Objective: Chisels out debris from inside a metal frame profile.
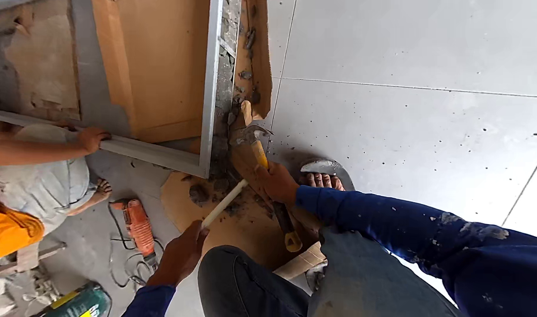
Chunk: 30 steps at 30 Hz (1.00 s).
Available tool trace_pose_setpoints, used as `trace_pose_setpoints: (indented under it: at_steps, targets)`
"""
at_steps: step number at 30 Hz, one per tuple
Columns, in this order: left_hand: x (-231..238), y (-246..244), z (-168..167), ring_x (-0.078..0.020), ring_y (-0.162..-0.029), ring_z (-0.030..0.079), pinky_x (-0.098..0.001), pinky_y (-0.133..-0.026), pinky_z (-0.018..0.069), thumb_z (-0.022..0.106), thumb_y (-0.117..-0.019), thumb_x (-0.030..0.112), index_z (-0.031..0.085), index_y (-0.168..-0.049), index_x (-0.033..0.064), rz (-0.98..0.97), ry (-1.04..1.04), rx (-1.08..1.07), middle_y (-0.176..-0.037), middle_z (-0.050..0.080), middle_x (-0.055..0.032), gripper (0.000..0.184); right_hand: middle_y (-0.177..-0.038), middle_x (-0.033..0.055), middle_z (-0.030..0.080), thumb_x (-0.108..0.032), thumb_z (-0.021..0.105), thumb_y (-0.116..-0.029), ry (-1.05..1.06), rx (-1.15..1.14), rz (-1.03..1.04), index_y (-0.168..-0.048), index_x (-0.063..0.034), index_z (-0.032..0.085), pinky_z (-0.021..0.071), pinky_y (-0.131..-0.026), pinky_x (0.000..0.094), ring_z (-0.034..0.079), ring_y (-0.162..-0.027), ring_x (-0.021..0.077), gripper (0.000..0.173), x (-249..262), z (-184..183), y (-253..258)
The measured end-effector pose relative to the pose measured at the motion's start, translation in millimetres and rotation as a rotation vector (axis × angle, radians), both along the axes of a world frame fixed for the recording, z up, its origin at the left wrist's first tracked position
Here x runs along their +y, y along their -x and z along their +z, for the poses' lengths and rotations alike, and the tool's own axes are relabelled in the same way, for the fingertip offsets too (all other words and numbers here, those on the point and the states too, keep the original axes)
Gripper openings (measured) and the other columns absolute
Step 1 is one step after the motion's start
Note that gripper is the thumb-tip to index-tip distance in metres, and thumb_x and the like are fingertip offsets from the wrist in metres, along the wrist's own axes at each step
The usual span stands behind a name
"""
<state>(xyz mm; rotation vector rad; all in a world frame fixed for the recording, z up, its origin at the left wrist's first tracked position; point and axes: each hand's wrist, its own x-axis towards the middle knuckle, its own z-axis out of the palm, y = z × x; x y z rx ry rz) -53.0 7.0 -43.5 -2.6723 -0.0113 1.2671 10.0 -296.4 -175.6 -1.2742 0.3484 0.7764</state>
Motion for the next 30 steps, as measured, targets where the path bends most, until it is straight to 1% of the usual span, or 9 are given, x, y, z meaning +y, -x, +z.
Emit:
trace_pose_setpoints:
  at_steps: [5,14,18,20,22,24,27,29,30]
  targets:
    - [-66,-25,-17,-0.0318,-0.077,0.066,-0.0519,-0.072,0.0558,0.035,-0.1103,0.046,0.052,-0.119,0.0071,0.198,-0.021,-0.049,-0.081,0.061,-0.0124,0.043,-0.066,0.0103,0.06,-0.045,0.044,-0.1094,-0.031,0.014,-0.049,-0.109,-0.0049,0.06,0.056,-0.05,0.0415,0.061,-0.051,0.0228,0.043,9,-7,3]
    - [-106,-30,-22,-0.033,-0.081,0.069,-0.0521,-0.074,0.0573,0.035,-0.1102,0.046,0.052,-0.119,0.006,0.428,-0.038,-0.125,-0.085,0.064,-0.0143,0.045,-0.063,0.0107,0.06,-0.045,0.042,-0.1104,-0.033,-0.051,-0.214,-0.104,-0.0042,0.061,0.0569,-0.047,0.0405,0.061,-0.048,0.0235,0.046,14,3,6]
    - [-129,-40,-19,-0.0353,-0.082,0.069,-0.0536,-0.072,0.0572,0.034,-0.1107,0.045,0.052,-0.12,0.0044,0.491,-0.046,-0.129,-0.089,0.065,-0.0174,0.045,-0.056,0.0038,0.05,-0.044,0.044,-0.1091,0.028,-0.149,-0.473,-0.092,-0.0091,0.058,0.0458,-0.039,0.0345,0.049,-0.041,0.0172,0.041,16,21,7]
    - [-137,-46,-15,-0.0365,-0.083,0.069,-0.0544,-0.074,0.0576,0.033,-0.111,0.045,0.051,-0.121,0.0027,0.525,-0.074,-0.097,-0.091,0.065,-0.0191,0.048,-0.059,0.0058,0.05,-0.048,0.04,-0.1102,0.048,-0.036,-0.262,-0.097,-0.0093,0.055,0.0499,-0.041,0.0334,0.053,-0.042,0.018,0.043,7,52,8]
    - [-139,-49,-14,-0.0368,-0.081,0.069,-0.0552,-0.073,0.0578,0.033,-0.1114,0.045,0.051,-0.121,0.001,0.527,-0.078,-0.085,-0.091,0.064,-0.0204,0.048,-0.066,0.0101,0.056,-0.042,0.042,-0.1105,0.032,0.009,0.056,-0.105,-0.0032,0.058,0.0529,-0.047,0.038,0.058,-0.049,0.021,0.043,5,29,-12]
    - [-142,-53,-14,-0.0356,-0.074,0.068,-0.0537,-0.067,0.0576,0.033,-0.1114,0.045,0.051,-0.118,0.0012,0.532,-0.071,-0.102,-0.087,0.064,-0.0202,0.048,-0.068,0.0105,0.06,-0.04,0.045,-0.1091,0.075,-0.034,0.133,-0.101,-0.0029,0.062,0.0536,-0.05,0.0411,0.06,-0.052,0.0219,0.042,4,9,-30]
    - [-146,-60,-14,-0.0315,-0.067,0.067,-0.0492,-0.062,0.0581,0.031,-0.1113,0.047,0.05,-0.117,0.0025,0.588,-0.089,-0.088,-0.083,0.062,-0.0172,0.049,-0.06,0.0071,0.055,-0.041,0.046,-0.1089,0.059,-0.146,-0.272,-0.092,-0.0039,0.06,0.0529,-0.046,0.0419,0.057,-0.046,0.0208,0.043,2,4,-34]
    - [-148,-62,-17,-0.0309,-0.064,0.066,-0.0489,-0.059,0.0575,0.03,-0.1112,0.048,0.05,-0.114,0.0029,0.616,-0.094,-0.095,-0.082,0.061,-0.0172,0.05,-0.056,0.0057,0.054,-0.039,0.044,-0.11,0.042,-0.206,-0.576,-0.091,-0.0048,0.056,0.0539,-0.042,0.0421,0.057,-0.042,0.0208,0.041,10,3,-39]
    - [-148,-63,-18,-0.031,-0.063,0.065,-0.0491,-0.059,0.0575,0.029,-0.1112,0.048,0.051,-0.114,0.0031,0.63,-0.092,-0.1,-0.081,0.061,-0.0172,0.05,-0.056,0.0064,0.054,-0.037,0.044,-0.1103,0.056,-0.207,-0.614,-0.093,-0.0041,0.056,0.0544,-0.042,0.0427,0.057,-0.043,0.0214,0.039,17,2,-39]
